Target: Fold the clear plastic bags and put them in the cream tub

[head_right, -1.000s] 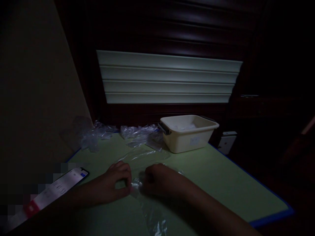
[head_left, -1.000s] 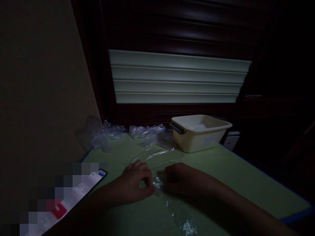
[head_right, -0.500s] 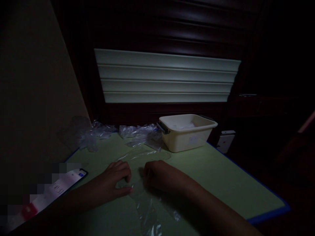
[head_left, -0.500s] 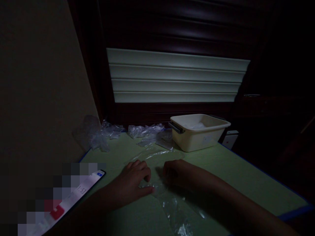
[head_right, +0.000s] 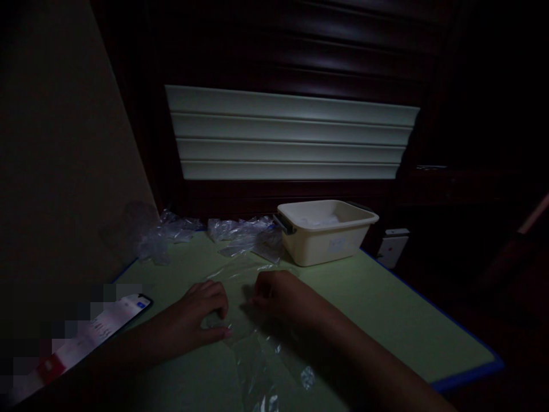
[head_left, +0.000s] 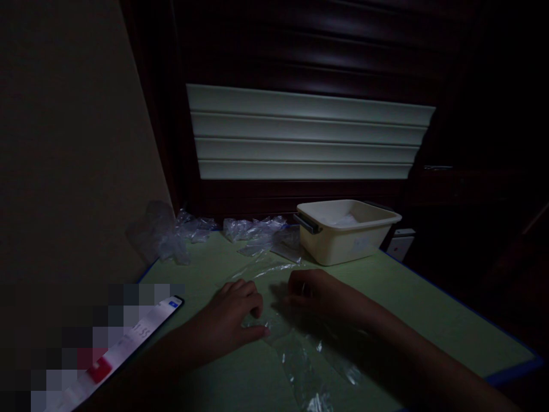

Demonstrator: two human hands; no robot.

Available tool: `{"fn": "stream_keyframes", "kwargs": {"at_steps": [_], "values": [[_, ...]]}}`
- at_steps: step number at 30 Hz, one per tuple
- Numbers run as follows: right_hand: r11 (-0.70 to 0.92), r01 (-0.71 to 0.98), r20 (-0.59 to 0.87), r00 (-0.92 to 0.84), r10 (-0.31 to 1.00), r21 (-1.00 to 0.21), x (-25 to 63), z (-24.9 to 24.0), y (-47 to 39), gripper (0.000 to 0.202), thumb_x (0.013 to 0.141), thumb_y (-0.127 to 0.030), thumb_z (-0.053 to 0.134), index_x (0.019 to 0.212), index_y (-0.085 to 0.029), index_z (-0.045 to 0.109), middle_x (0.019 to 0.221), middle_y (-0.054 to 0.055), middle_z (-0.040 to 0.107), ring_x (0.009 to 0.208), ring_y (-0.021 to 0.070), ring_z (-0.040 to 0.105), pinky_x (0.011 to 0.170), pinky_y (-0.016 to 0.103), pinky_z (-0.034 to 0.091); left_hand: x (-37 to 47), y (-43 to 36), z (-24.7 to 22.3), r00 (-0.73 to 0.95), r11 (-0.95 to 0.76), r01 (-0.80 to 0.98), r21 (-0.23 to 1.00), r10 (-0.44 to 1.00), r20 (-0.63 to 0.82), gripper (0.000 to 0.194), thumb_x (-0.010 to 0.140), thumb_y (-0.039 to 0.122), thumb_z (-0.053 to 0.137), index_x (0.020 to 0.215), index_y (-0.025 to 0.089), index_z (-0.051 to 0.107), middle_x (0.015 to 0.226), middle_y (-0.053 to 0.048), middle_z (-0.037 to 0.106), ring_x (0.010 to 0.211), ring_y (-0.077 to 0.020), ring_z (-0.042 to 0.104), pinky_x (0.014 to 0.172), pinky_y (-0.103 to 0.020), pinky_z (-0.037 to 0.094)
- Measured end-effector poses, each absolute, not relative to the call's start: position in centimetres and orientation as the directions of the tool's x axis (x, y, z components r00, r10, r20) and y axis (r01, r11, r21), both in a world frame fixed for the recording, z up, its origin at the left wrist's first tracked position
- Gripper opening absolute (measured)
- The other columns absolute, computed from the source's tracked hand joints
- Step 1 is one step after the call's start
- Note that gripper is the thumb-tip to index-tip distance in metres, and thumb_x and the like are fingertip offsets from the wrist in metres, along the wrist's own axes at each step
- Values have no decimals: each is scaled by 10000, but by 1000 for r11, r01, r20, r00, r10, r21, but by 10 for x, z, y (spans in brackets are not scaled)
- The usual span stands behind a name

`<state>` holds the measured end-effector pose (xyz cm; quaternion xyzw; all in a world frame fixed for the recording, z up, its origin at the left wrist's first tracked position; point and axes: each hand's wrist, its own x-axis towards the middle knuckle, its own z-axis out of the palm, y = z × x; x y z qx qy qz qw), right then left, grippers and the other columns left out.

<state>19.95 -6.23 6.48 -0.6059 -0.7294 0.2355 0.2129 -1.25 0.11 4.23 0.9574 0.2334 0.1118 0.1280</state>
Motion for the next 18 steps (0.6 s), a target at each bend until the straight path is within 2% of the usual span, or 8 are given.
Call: {"fn": "stream_keyframes", "kwargs": {"at_steps": [3,7,14,18], "values": [[254,766,77,-260,963,-590,193,62,-61,91,738,-83,565,778,-123,636,739,27,625,659,129,538,593,215,387,-13,0,42,868,-860,414,299,471,154,185,761,221,729,804,186,553,906,-2,532,924,-212,485,822,-328,341],[352,734,29,-414,910,-581,190,59,-64,187,692,-34,534,769,-135,671,724,7,643,640,114,546,597,195,384,-14,0,42,876,-862,397,315,459,152,155,783,238,707,795,191,560,913,-2,531,938,-211,478,822,-317,340],[345,758,-138,-492,859,-554,207,59,-64,175,698,-46,557,787,-134,680,681,-10,622,603,104,538,550,184,374,-14,-1,47,878,-849,419,323,469,95,149,796,233,708,801,179,570,909,-11,539,936,-216,489,809,-311,351],[335,769,-178,-496,850,-545,208,65,-66,159,704,-44,569,781,-129,680,673,-13,611,603,104,546,544,183,374,-13,-1,50,881,-863,403,304,456,126,158,772,227,735,810,177,590,914,-13,545,939,-217,498,817,-313,356]]}}
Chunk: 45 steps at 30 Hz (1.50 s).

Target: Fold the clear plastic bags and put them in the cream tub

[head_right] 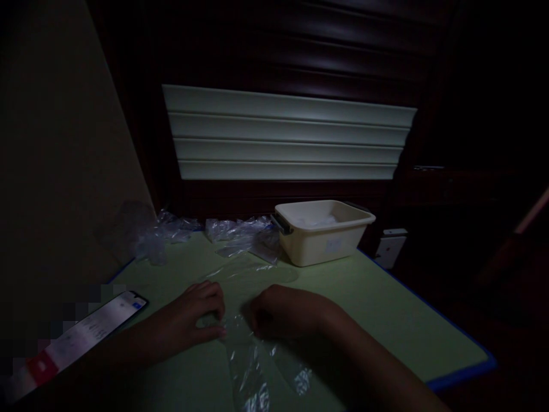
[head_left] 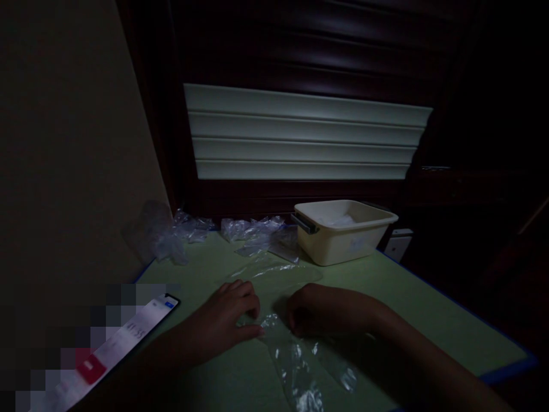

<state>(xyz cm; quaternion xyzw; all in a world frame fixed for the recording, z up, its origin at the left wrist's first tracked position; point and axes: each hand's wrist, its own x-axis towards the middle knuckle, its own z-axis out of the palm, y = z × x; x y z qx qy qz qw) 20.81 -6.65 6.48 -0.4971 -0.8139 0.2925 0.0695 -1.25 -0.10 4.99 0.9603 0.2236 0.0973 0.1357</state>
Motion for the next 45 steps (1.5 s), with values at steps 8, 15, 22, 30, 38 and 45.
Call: {"fn": "stream_keyframes", "kwargs": {"at_steps": [8,15,22,30,38,45], "values": [[407,759,-125,-533,836,-508,201,74,-75,183,681,-35,589,806,-142,669,686,-24,595,605,98,532,535,176,361,-11,-20,59,933,-913,292,286,337,123,187,777,-5,534,751,162,612,875,-21,548,841,-160,543,721,-244,397],[472,673,-132,-641,756,-570,201,70,-73,259,642,-16,668,877,-126,675,786,-7,599,670,99,549,585,166,405,-13,-16,50,960,-928,192,319,245,136,298,587,-99,505,662,151,650,797,-13,600,798,-145,581,666,-209,388],[498,552,-130,-747,652,-669,199,67,-70,170,667,-32,740,806,-105,677,740,-23,579,677,87,544,616,154,406,-13,-16,51,962,-936,172,306,227,154,326,593,-92,513,701,159,691,794,-16,603,780,-142,586,652,-205,388],[438,532,-168,-753,636,-725,193,65,-69,195,698,94,637,664,-96,614,658,-52,540,618,55,521,602,137,387,-11,-18,54,958,-923,182,340,245,152,310,597,-65,495,684,169,679,775,-8,596,770,-138,577,642,-206,390],[335,544,-160,-672,724,-769,199,70,-69,114,771,-6,578,773,-118,594,710,-37,522,648,81,485,599,176,380,-13,-21,51,929,-868,245,433,338,153,142,682,112,679,815,162,664,862,-23,599,841,-172,576,718,-239,423],[269,551,-152,-601,785,-790,204,72,-68,56,790,-85,566,798,-141,569,702,-40,513,634,93,471,572,188,368,-7,-20,43,916,-858,288,425,376,138,128,736,229,727,806,176,634,854,-4,595,841,-172,556,713,-242,392]]}}
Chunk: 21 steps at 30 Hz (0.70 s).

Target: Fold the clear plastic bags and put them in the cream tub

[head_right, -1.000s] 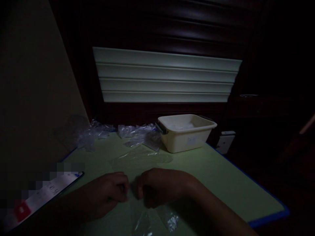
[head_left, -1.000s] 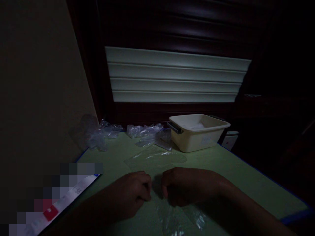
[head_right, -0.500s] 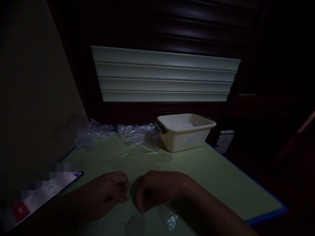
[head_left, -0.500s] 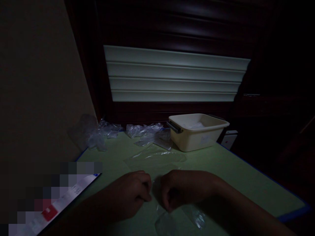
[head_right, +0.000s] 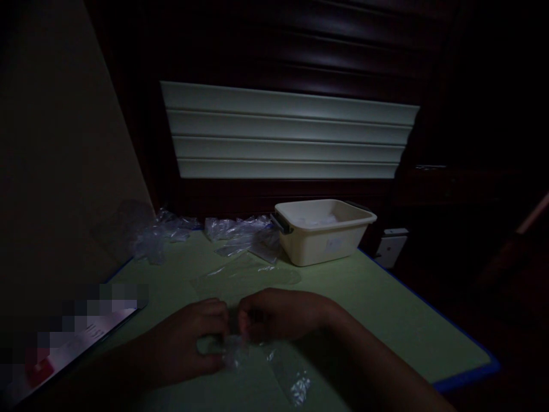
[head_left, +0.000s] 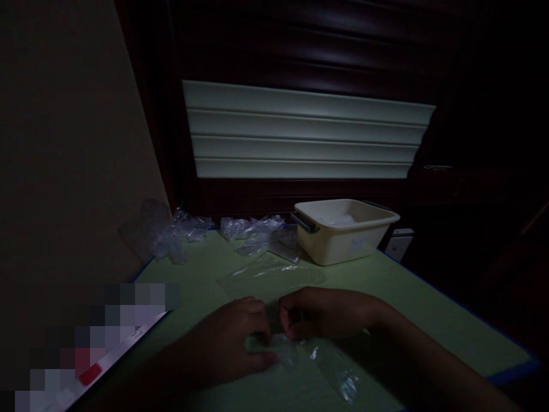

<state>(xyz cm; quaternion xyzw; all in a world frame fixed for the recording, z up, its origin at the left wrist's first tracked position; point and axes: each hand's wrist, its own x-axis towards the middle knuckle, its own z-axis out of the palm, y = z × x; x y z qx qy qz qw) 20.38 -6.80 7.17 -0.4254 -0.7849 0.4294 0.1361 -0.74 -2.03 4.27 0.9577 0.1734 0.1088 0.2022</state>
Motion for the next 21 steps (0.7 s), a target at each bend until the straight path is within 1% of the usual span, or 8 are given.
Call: {"fn": "stream_keyframes", "kwargs": {"at_steps": [2,5,9,11,14,15,17,21], "values": [[279,573,-143,-582,801,-770,205,72,-68,61,788,-88,564,817,-142,567,724,-33,523,654,99,483,588,194,376,-5,-21,41,913,-865,281,416,375,162,21,794,166,643,811,175,633,835,-7,595,825,-163,556,711,-237,384],[273,568,-132,-570,811,-776,208,72,-68,184,740,-79,605,904,-144,555,781,-22,552,674,105,504,603,201,393,-3,-22,39,906,-867,263,423,373,201,112,805,93,542,805,175,620,801,-6,581,777,-148,558,690,-225,378],[264,598,-139,-542,829,-757,208,71,-69,364,651,-102,703,970,-152,533,777,-27,564,660,117,512,551,197,378,-3,-23,37,894,-859,265,438,389,222,134,793,97,497,780,181,601,813,-12,586,760,-151,560,683,-229,382],[254,611,-115,-499,859,-750,206,69,-68,297,670,-118,693,924,-147,542,762,-23,557,668,124,508,552,203,376,-3,-24,37,888,-855,278,438,402,222,133,797,111,494,797,185,604,825,-14,597,773,-158,561,698,-238,387],[237,583,-73,-457,887,-777,201,65,-66,127,746,-101,603,856,-135,549,743,-15,546,660,119,500,570,213,388,-3,-23,36,872,-831,309,463,442,212,8,779,185,589,772,185,588,829,-1,608,798,-167,562,708,-243,391],[235,565,-66,-460,885,-791,200,64,-65,100,755,-84,582,837,-133,551,738,-15,552,659,115,507,585,214,399,-3,-22,36,867,-816,317,483,456,202,52,757,204,632,761,184,585,835,5,610,805,-168,564,704,-241,393],[221,528,-79,-487,870,-820,200,64,-64,86,755,-70,578,813,-132,566,735,-15,573,662,109,530,612,214,419,-4,-20,35,866,-791,317,522,466,180,82,729,199,678,754,181,602,842,10,608,809,-164,567,695,-233,395],[203,485,-105,-535,838,-850,203,66,-64,131,680,-92,679,778,-130,600,701,-39,568,629,95,511,589,197,407,-5,-16,33,895,-786,262,560,415,164,62,756,136,649,711,176,661,794,10,578,761,-139,574,657,-218,392]]}}
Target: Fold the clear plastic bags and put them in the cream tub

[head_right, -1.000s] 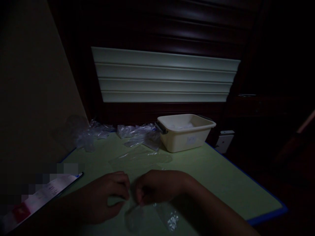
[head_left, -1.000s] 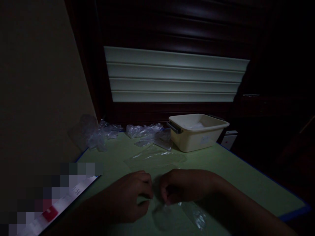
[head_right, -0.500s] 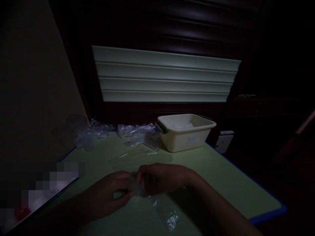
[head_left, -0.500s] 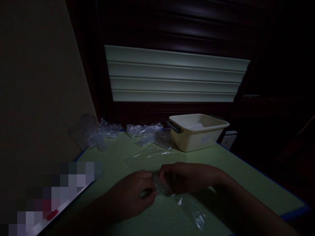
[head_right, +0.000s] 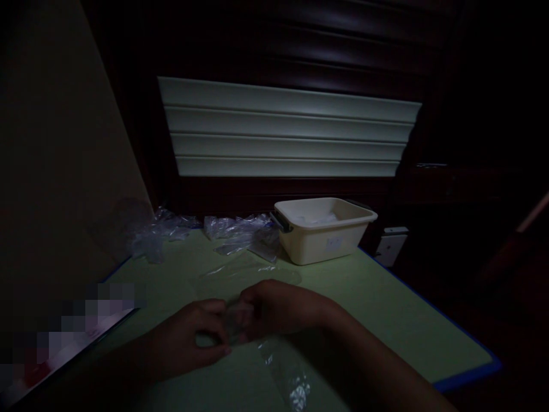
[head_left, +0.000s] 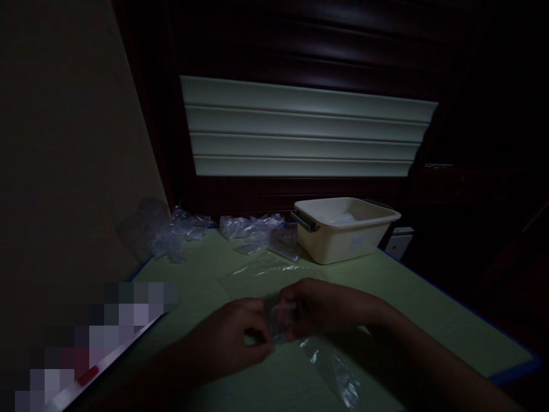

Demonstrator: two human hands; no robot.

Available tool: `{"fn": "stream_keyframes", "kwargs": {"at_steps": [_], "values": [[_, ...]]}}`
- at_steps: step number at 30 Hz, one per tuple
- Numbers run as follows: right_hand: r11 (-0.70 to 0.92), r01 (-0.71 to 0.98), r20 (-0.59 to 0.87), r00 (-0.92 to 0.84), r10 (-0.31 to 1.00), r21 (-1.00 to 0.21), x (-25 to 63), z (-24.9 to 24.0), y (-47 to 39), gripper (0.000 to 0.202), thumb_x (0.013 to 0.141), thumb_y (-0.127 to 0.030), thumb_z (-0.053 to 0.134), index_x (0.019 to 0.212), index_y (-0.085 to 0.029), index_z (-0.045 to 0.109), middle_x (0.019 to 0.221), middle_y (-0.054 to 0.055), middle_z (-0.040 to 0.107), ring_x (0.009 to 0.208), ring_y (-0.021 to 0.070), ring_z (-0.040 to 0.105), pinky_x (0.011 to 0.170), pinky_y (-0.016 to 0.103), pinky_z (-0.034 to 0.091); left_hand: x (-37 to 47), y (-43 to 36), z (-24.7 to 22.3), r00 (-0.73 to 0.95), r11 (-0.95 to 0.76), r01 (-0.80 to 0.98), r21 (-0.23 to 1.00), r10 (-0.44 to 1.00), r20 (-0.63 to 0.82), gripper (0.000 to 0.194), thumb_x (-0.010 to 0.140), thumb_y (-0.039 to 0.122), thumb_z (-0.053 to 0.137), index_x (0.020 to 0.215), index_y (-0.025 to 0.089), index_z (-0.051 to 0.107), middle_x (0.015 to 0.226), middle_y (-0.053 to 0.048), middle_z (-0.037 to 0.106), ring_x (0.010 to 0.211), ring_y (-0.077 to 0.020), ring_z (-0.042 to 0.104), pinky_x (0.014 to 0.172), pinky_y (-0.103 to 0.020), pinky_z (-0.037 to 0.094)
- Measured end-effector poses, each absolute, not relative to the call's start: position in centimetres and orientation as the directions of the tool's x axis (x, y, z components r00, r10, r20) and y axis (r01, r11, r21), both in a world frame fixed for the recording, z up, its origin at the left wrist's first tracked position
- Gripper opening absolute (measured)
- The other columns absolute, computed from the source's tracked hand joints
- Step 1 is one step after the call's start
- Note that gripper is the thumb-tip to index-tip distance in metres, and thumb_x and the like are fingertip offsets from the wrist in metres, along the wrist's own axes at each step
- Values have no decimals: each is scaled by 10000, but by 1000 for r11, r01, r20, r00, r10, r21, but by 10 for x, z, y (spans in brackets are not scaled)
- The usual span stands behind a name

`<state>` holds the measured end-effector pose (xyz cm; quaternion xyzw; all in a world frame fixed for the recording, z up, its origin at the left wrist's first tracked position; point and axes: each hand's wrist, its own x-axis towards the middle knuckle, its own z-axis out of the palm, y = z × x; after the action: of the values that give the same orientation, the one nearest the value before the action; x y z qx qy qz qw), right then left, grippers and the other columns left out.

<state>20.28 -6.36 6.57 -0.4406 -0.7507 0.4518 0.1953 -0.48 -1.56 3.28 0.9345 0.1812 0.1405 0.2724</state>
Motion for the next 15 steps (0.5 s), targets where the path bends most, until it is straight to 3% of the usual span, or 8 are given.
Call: {"fn": "stream_keyframes", "kwargs": {"at_steps": [4,11,15], "values": [[200,505,-147,-565,812,-840,204,64,-64,122,672,-67,673,760,-126,613,679,-51,553,619,85,490,595,192,398,-5,-15,35,899,-782,253,570,408,160,76,729,96,661,710,169,672,793,9,573,767,-137,577,664,-217,398],[238,422,-97,-634,767,-875,204,54,-60,98,735,-79,613,821,-118,638,746,-14,604,706,119,564,672,218,430,-7,-17,39,901,-795,200,573,379,210,112,693,42,648,668,150,636,761,7,565,777,-139,569,681,-212,397],[231,423,-98,-625,774,-876,204,55,-60,94,714,-72,616,795,-120,624,731,-16,601,694,116,560,667,218,425,-9,-17,37,901,-791,208,576,385,203,105,736,83,629,661,154,608,793,4,555,788,-140,558,675,-217,386]]}}
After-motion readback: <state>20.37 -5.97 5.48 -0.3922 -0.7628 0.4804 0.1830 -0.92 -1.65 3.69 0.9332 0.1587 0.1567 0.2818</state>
